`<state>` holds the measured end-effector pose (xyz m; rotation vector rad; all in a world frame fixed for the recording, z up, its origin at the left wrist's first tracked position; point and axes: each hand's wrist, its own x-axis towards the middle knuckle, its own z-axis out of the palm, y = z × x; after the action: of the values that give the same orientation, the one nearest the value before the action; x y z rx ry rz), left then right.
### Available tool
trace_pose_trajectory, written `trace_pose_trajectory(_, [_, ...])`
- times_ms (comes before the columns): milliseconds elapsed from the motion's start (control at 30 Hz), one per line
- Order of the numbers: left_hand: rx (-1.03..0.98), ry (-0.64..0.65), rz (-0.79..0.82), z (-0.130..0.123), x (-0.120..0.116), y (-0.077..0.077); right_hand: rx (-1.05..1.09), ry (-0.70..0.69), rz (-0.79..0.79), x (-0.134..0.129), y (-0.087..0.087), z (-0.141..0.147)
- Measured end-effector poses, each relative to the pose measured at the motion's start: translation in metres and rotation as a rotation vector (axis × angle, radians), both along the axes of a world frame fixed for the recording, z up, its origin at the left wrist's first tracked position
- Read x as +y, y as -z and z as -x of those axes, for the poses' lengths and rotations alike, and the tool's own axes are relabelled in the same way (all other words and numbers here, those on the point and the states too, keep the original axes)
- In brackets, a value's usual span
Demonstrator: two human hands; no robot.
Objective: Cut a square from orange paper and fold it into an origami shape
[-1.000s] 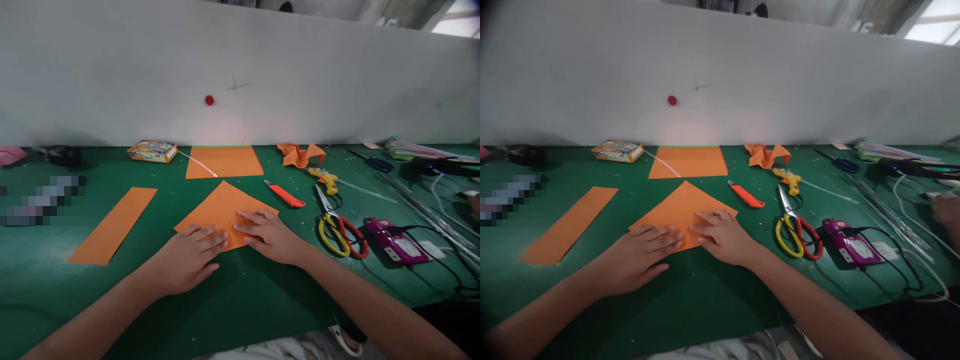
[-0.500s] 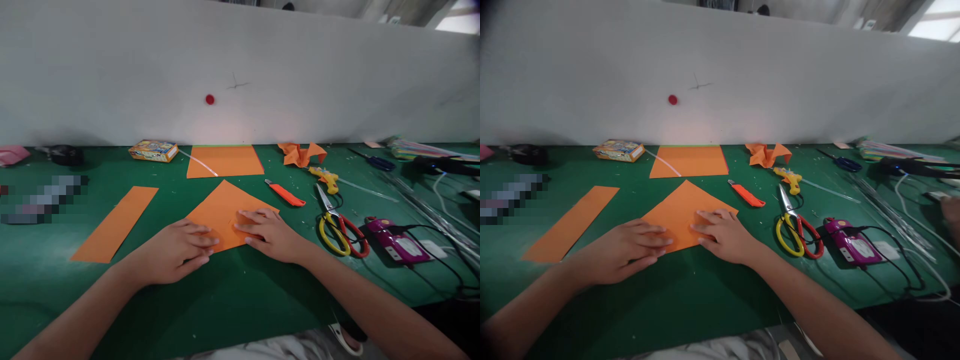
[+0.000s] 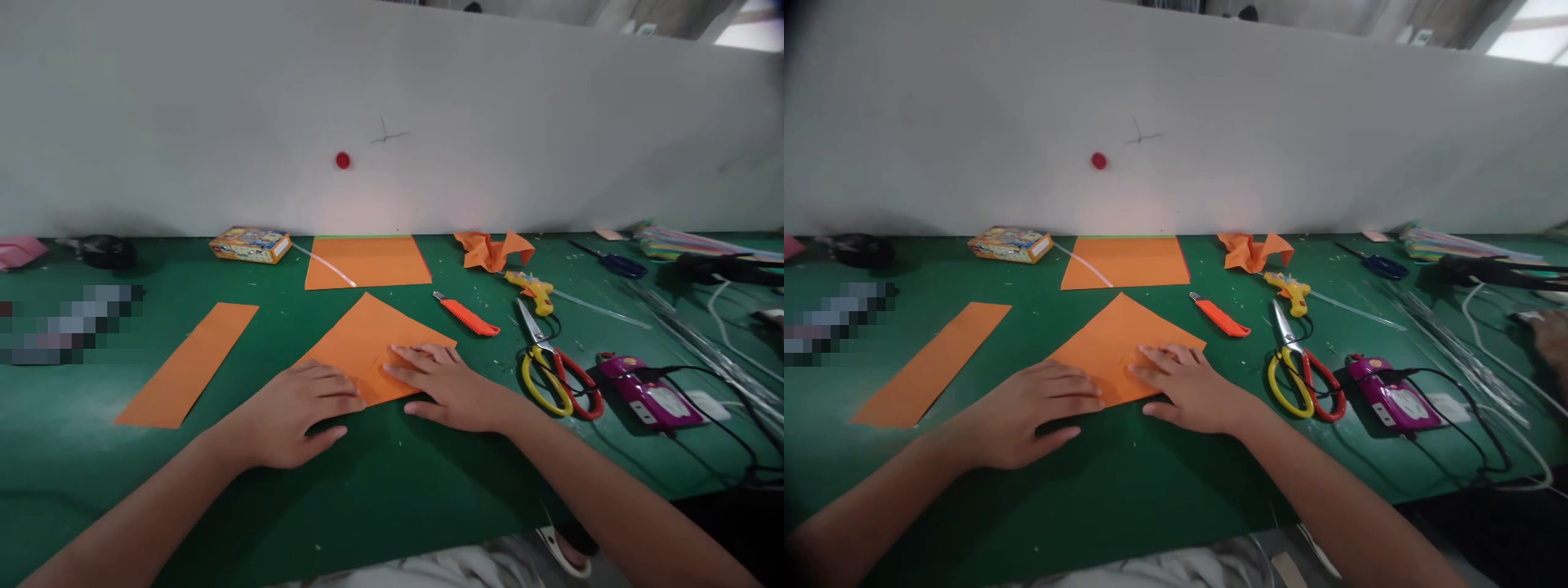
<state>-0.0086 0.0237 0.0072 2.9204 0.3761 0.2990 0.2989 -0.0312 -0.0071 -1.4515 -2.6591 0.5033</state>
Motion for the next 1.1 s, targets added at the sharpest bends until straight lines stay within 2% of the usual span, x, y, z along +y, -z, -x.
trace_pose_trajectory(300, [0.006, -0.042, 0.027, -0.007, -0.004, -0.004, 0.037, -0.02, -0.062, 0.0, 0.0, 0.001])
trace_pose_trajectory(467, [0.029, -0.039, 0.016, -0.006, -0.003, -0.002, 0.02, -0.124, -0.178, -0.009, -0.006, 0.014])
trace_pose_trajectory(567, [0.037, -0.029, 0.02, -0.005, -0.002, -0.002, 0.007, -0.176, -0.178, -0.015, -0.006, 0.023])
trace_pose_trajectory(767, [0.03, -0.047, 0.017, -0.005, -0.003, -0.002, 0.07, -0.051, -0.114, -0.013, -0.009, 0.019])
trace_pose_trajectory(967, [0.016, -0.048, 0.028, -0.006, -0.002, -0.004, 0.155, 0.118, 0.007, -0.004, -0.017, -0.012])
trace_pose_trajectory(1100, [0.014, -0.048, 0.035, -0.006, -0.002, -0.004, 0.151, 0.162, -0.001, 0.002, -0.015, -0.036])
